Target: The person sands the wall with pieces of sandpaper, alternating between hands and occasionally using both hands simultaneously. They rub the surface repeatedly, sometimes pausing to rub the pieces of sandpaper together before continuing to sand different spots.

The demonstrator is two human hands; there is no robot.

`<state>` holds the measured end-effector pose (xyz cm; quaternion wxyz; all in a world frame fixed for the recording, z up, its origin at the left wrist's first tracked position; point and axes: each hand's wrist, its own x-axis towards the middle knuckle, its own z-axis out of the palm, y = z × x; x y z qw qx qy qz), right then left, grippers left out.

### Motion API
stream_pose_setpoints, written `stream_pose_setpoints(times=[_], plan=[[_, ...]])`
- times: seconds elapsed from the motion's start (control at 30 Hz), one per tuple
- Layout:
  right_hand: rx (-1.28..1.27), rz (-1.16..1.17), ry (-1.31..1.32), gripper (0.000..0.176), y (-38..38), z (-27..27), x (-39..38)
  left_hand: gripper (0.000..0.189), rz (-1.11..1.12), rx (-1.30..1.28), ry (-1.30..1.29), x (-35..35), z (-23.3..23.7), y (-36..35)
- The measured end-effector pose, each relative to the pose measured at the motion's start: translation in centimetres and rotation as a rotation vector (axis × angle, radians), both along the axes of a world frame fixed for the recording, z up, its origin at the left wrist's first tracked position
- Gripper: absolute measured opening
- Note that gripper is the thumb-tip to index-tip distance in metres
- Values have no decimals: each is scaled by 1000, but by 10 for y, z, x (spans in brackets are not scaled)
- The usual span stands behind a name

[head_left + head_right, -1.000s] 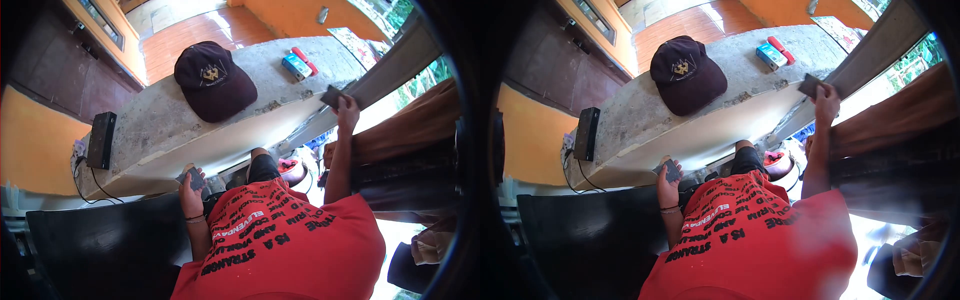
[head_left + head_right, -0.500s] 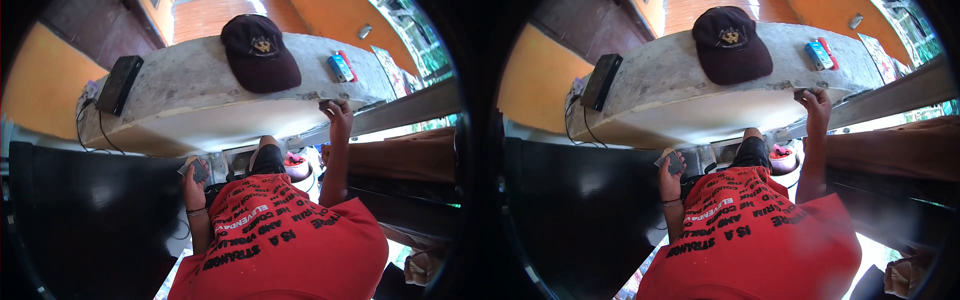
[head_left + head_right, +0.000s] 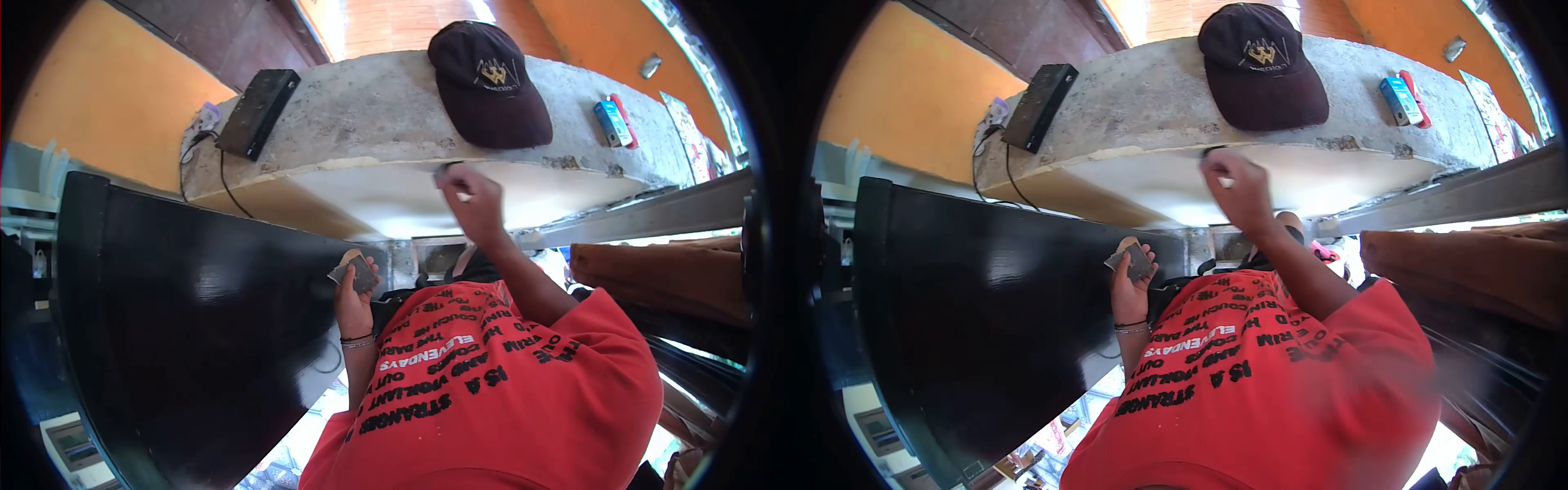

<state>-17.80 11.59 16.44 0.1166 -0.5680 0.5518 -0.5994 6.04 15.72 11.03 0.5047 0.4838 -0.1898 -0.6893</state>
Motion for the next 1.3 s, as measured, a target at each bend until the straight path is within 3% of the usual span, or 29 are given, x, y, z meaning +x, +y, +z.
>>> stream_pose_setpoints(times=[0.27, 0.4, 0.47, 0.6, 0.63, 0.67, 0.7, 0.73, 0.77, 0.83, 0.93, 1.07, 1.13, 1.2, 1.3], plan=[[114, 365, 125, 7, -82, 13, 118, 32, 168, -32, 19, -1, 17, 1], [120, 414, 261, 11, -96, 12, 143, 32, 169, -33, 38, -7, 5, 4], [103, 407, 315, 10, -92, -7, 139, 33, 151, -26, 29, -14, 7, 1], [532, 468, 438, 29, -54, -112, 69, 33, 115, -18, 29, -25, 12, -10], [507, 441, 339, 33, -35, -148, 39, 32, 85, -13, 16, -27, 10, -12], [742, 514, 162, 28, -10, -141, -1, 32, 58, -6, 4, -29, 7, -14], [802, 409, -114, 23, 19, -164, -34, 32, 43, 2, 7, -31, 5, -15], [841, 201, 10, 19, 47, -170, -65, 32, -28, 2, -29, -33, 2, -17], [878, 151, 39, 16, 67, -154, -95, 32, -103, -1, -67, -36, 0, -19], [964, 15, -502, 18, 106, -156, -137, 32, -215, -1, -94, -44, -6, -27], [895, -115, -642, 28, 126, -109, -161, 31, -420, -23, -124, -65, -11, -36], [619, 68, -923, 29, 99, -81, -131, 28, -775, -155, -124, -116, 5, -51], [672, 217, -792, 26, 82, -58, -110, 26, -850, -179, -130, -141, 17, -51], [605, 473, -926, 24, 71, -49, -98, 24, -1049, -180, -154, -151, 21, -58], [713, 537, -840, 25, 71, -40, -101, 22, -1041, -217, -247, -164, 27, -54]])
